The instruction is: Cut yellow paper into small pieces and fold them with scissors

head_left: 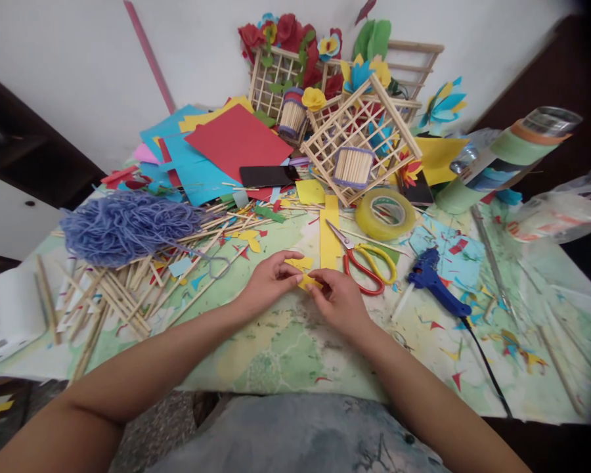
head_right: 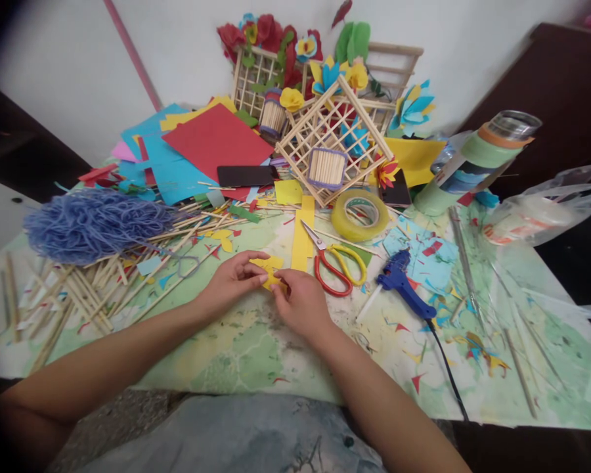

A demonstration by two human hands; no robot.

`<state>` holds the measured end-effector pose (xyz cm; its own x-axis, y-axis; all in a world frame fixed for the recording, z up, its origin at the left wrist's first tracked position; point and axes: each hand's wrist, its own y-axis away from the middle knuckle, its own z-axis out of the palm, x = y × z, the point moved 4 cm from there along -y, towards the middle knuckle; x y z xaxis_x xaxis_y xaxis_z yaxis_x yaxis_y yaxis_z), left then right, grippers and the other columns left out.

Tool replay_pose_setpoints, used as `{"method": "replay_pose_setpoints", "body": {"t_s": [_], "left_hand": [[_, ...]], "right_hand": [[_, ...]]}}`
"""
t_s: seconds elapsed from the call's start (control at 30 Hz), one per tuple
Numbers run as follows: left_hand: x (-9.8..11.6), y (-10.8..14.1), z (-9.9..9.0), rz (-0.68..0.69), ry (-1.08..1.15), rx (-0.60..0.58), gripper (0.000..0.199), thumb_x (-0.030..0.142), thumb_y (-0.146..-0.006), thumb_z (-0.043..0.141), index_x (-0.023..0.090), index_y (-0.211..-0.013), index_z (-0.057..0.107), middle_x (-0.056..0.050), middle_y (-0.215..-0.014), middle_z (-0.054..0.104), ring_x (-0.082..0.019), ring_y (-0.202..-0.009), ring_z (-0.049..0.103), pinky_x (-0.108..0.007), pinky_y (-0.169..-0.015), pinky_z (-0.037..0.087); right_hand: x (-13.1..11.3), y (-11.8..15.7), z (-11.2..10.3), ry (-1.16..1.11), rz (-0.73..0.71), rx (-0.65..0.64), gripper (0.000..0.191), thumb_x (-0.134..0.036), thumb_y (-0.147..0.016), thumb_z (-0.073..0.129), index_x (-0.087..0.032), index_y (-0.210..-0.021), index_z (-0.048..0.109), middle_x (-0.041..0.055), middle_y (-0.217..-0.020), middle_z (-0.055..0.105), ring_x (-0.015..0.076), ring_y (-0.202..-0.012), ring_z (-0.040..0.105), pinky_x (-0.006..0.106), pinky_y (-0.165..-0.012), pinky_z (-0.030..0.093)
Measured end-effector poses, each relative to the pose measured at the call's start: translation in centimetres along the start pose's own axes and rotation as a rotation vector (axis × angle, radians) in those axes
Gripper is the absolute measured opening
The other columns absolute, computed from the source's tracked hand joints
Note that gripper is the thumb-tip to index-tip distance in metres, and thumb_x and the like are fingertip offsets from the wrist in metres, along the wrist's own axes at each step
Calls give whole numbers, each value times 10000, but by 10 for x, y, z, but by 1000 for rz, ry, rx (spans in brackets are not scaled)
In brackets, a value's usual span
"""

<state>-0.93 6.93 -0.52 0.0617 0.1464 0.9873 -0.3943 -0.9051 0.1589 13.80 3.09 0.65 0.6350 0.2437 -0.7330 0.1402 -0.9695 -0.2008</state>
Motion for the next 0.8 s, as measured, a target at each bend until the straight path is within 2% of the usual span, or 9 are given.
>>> {"method": "replay_pose_setpoints", "body": {"t_s": [0.17,0.27,0.43,0.6,0.8], "left_hand": [[-2,-1,-2,-16,32,39,394,286,-720,667,178,-1080,548,-21,-762,666,-142,-741,611,-248,-697,442],[-4,-3,-1,-47,5,7,300,281,-713,668,159,-981,611,-31,-778,664,-135,-728,604,-245,-688,444],[-3,-4,-1,-97,-51,-29,199,284,-683,677,142,-820,642,-21,-749,651,-116,-657,577,-224,-608,424],[1,-3,0,-143,-40,-17,182,261,-664,685,131,-778,629,16,-622,605,-85,-560,529,-202,-554,391],[-4,-5,-1,-216,60,-28,188,242,-640,708,129,-763,620,19,-558,605,-81,-521,538,-205,-555,410]], "right_hand": [[6,-2,2,-177,155,-40,140,-216,-764,525,-161,-810,645,2,-617,598,120,-538,498,244,-525,390],[9,-3,5,-290,191,-36,165,-229,-751,521,-150,-807,654,0,-603,574,114,-528,475,237,-507,380],[15,-2,7,-341,268,-26,230,-241,-718,529,-129,-862,670,-14,-561,524,107,-510,444,227,-489,360],[19,-3,8,-424,315,-21,240,-267,-695,560,-129,-861,664,-24,-558,513,93,-508,434,210,-478,355],[20,-3,7,-524,364,3,203,-263,-658,587,-134,-803,645,-12,-575,558,95,-511,470,217,-486,379]]}}
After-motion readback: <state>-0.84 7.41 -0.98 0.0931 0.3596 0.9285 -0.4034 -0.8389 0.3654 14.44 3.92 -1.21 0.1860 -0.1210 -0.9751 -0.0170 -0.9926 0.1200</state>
